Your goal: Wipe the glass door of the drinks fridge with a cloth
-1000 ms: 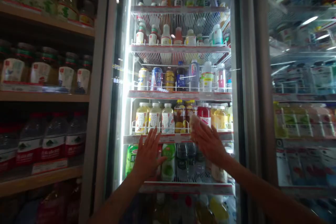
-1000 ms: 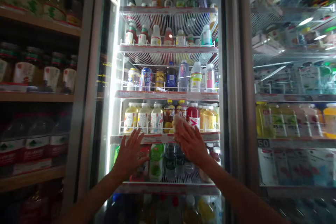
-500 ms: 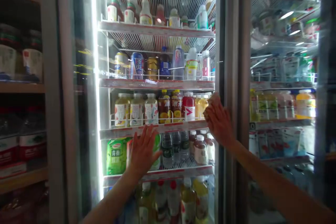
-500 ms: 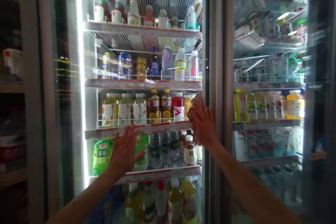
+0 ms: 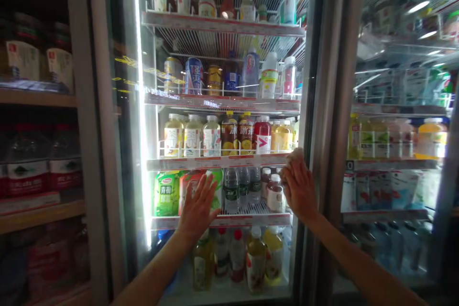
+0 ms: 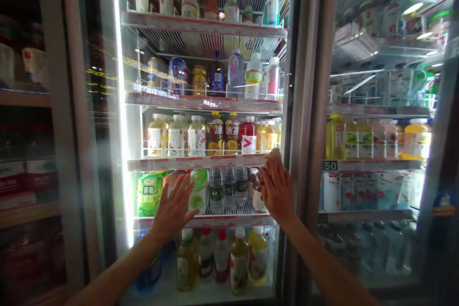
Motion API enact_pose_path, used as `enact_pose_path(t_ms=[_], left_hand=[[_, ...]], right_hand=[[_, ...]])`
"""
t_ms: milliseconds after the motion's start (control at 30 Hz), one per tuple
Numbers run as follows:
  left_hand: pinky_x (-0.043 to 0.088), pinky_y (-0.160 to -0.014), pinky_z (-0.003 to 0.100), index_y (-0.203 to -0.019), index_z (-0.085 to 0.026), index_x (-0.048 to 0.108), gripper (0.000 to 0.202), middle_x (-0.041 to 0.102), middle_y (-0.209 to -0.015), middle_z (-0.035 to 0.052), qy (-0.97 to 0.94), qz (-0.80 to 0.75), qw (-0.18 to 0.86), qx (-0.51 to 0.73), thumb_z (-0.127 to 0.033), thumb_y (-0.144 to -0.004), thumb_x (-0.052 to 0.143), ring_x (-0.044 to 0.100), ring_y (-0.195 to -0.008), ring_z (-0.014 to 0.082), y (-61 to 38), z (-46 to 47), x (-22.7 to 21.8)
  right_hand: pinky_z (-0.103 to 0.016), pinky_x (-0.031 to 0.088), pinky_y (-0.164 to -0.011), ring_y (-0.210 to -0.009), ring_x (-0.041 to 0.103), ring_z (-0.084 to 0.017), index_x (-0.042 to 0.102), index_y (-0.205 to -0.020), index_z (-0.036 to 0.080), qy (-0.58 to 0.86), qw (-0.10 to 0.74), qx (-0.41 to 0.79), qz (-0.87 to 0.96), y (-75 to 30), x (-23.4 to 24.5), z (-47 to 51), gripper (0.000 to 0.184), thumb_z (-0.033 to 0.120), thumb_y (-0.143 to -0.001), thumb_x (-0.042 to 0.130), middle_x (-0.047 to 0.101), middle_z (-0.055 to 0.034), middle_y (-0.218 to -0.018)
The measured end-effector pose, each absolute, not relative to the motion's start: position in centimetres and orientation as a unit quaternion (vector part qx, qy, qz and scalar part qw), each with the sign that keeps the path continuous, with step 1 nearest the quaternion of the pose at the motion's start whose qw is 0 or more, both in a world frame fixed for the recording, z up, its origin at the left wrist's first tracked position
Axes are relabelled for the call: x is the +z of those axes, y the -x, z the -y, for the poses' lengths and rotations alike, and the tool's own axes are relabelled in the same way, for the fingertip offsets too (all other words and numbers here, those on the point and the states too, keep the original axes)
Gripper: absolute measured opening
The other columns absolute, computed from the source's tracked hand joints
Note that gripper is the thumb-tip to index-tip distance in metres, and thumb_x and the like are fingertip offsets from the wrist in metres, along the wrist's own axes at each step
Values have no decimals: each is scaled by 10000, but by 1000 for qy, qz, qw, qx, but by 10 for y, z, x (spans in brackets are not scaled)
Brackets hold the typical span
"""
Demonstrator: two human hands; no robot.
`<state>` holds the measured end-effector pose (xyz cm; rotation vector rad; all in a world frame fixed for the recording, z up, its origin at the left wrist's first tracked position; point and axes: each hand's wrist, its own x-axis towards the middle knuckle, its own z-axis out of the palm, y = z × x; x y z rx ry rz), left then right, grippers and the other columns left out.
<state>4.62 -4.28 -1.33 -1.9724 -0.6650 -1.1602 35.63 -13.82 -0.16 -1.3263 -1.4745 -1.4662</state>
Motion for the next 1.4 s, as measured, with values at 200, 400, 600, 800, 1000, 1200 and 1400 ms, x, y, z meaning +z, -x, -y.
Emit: enact_pose_path(t_ms=[200, 400, 600, 800, 1000, 1200, 1400], left_hand=[[11, -1142, 454, -1325, -133, 422, 640, 386, -1411, 146, 777, 297, 381, -404, -478, -798, 538, 204, -1384, 238, -29, 47, -38], [50, -1132, 485, -1356, -148, 390, 670, 339, -1437, 147, 783, 359, 363, -355, -478, -794, 544, 211, -1381, 258, -14, 50, -55], [127, -1130, 477, -1363, -201, 386, 652, 364, -1432, 101, 782, 373, 364, -340, -471, -792, 547, 253, -1367, 251, 13, 55, -71], [129, -1122, 502, -1385, -154, 345, 664, 346, -1433, 142, 758, 404, 364, -361, -435, -812, 527, 222, -1375, 262, 33, 53, -56], [173, -1115, 509, -1380, -169, 354, 644, 342, -1436, 129, 756, 419, 373, -338, -393, -806, 541, 233, -1370, 266, 49, 49, -76], [189, -1094, 550, -1393, -151, 315, 638, 284, -1461, 144, 733, 460, 375, -332, -293, -809, 528, 215, -1374, 278, 76, 38, -88], [226, -1079, 557, -1397, -165, 303, 653, 289, -1460, 153, 727, 479, 366, -328, -244, -794, 541, 245, -1362, 291, 116, 35, -104]], right_hand=[[-434, 162, -1130, -1391, 191, -217, 564, -1187, 216, 410, 252, -541, 690, -322, -47, 138, 370, 155, -841, 448, 369, -25, -1444], [-481, 138, -1120, -1399, 148, -257, 524, -1247, 176, 439, 282, -551, 652, -296, -10, 124, 418, 186, -832, 477, 391, -73, -1427], [-420, 55, -1150, -1409, 100, -187, 479, -1293, 219, 322, 152, -556, 751, -277, -55, 126, 480, 113, -826, 440, 256, 9, -1494], [-491, 57, -1136, -1406, 115, -244, 492, -1284, 206, 416, 257, -540, 685, -258, -11, 109, 451, 182, -833, 476, 338, -42, -1459], [-392, 79, -1156, -1401, 142, -158, 440, -1323, 212, 305, 154, -538, 770, -222, -58, 113, 480, 101, -859, 393, 257, 6, -1495], [-500, -6, -1139, -1415, 45, -228, 472, -1301, 192, 368, 269, -519, 723, -181, -27, 82, 462, 165, -840, 460, 296, -36, -1477], [-371, 80, -1162, -1411, 86, -162, 397, -1357, 178, 254, 192, -505, 802, -141, -67, 73, 544, 84, -821, 397, 190, 7, -1512]])
